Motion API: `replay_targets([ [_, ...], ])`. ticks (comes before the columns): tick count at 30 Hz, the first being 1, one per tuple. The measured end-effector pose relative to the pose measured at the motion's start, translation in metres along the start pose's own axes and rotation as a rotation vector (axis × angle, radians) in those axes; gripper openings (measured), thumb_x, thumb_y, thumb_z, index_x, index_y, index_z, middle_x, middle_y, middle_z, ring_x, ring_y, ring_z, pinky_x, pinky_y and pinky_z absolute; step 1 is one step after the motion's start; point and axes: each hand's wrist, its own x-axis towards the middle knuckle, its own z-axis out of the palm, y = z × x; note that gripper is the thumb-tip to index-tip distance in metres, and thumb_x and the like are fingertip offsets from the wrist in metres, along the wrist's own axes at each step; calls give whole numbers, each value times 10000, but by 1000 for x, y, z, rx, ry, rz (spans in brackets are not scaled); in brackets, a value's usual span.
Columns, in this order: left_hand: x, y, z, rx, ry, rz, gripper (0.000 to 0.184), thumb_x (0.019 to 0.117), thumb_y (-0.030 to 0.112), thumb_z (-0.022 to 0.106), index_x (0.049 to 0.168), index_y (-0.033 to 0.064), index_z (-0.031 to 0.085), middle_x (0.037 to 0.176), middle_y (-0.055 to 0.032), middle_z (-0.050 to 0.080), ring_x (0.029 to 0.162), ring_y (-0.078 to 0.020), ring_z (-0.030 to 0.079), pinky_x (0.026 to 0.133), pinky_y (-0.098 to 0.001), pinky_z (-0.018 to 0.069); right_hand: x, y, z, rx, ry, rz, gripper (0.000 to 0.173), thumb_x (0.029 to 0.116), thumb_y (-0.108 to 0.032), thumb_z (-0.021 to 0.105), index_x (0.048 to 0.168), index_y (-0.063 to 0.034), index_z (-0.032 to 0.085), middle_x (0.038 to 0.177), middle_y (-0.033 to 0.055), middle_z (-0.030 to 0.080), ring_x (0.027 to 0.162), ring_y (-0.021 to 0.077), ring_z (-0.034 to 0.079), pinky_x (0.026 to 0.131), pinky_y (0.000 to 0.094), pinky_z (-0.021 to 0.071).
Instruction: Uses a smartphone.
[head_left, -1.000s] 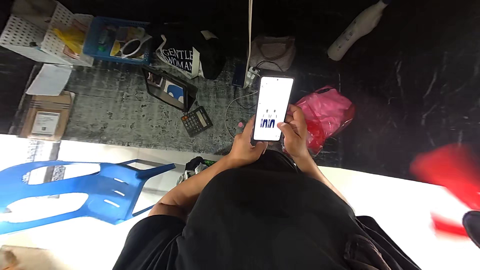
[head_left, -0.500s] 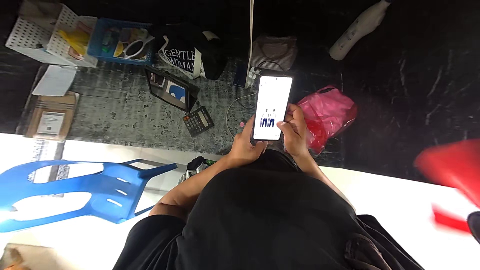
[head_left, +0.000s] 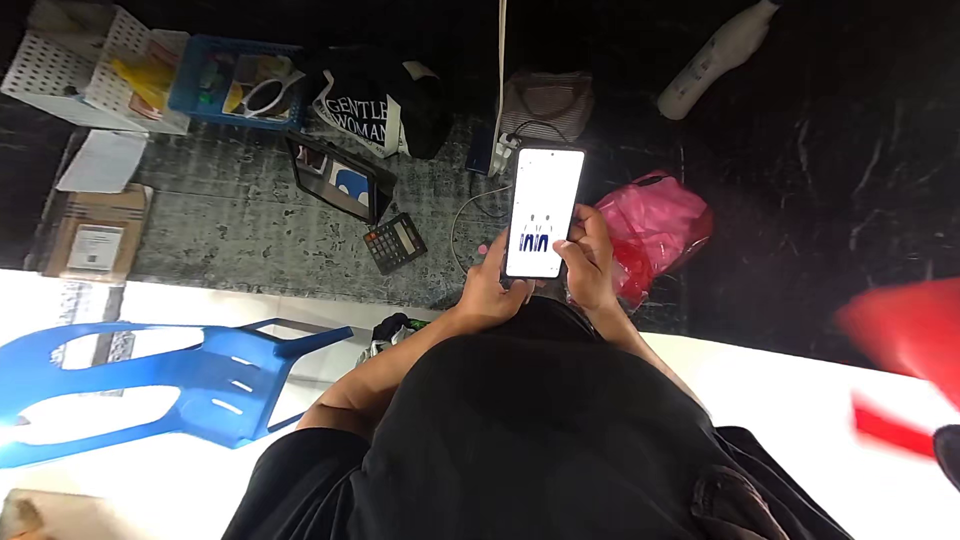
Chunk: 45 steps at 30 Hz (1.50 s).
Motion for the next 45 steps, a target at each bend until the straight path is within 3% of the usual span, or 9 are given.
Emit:
replay_targets([
  [12,6,-1,1,-28,-5,8,768,830,27,633,1517,-88,311,833,-65,745,685,-113,721,644,-314,625,4,2,-2,-16,-5,6,478,909,43,392,1376,-61,397,1042,-2,700,862,28,698,732,223,598],
  [16,8,-3,1,-24,-7,6,769,826,32,640,1514,-85,316,860,-68,743,705,-107,720,661,-309,625,7,5,-1,-2,7,4,445,919,47,390,1356,-37,395,1037,-13,695,895,22,698,784,235,601],
  [23,9,-7,0,-28,-6,4,775,822,30,639,1516,-84,316,845,-71,744,685,-116,720,632,-319,625,9,7,-2,-9,4,19,462,916,43,395,1368,-51,398,1039,-3,698,887,31,699,769,236,600],
  [27,9,-9,-2,43,-8,24,763,826,42,648,1505,-100,331,900,-93,752,759,-124,738,690,-338,634,9,6,0,-12,11,17,457,919,41,398,1368,-37,395,1063,-3,692,912,29,695,793,241,598],
  [33,11,-10,-2,17,-2,46,751,821,27,639,1496,-99,336,874,-82,750,737,-120,734,676,-330,632,11,8,2,0,19,7,440,930,43,385,1363,-35,395,1055,-7,697,910,27,699,798,242,601],
  [40,11,-12,-3,33,-2,66,735,831,32,648,1490,-102,349,933,-98,750,778,-117,737,699,-328,632,10,8,3,-4,29,19,430,945,36,385,1368,-38,395,1064,-8,694,911,21,697,801,232,598],
  [45,11,-13,-3,34,5,67,727,822,26,653,1476,-111,365,970,-115,749,819,-126,744,729,-337,636,6,7,-2,-29,-12,56,479,945,6,393,1409,-113,395,1085,0,693,878,46,700,734,229,601],
])
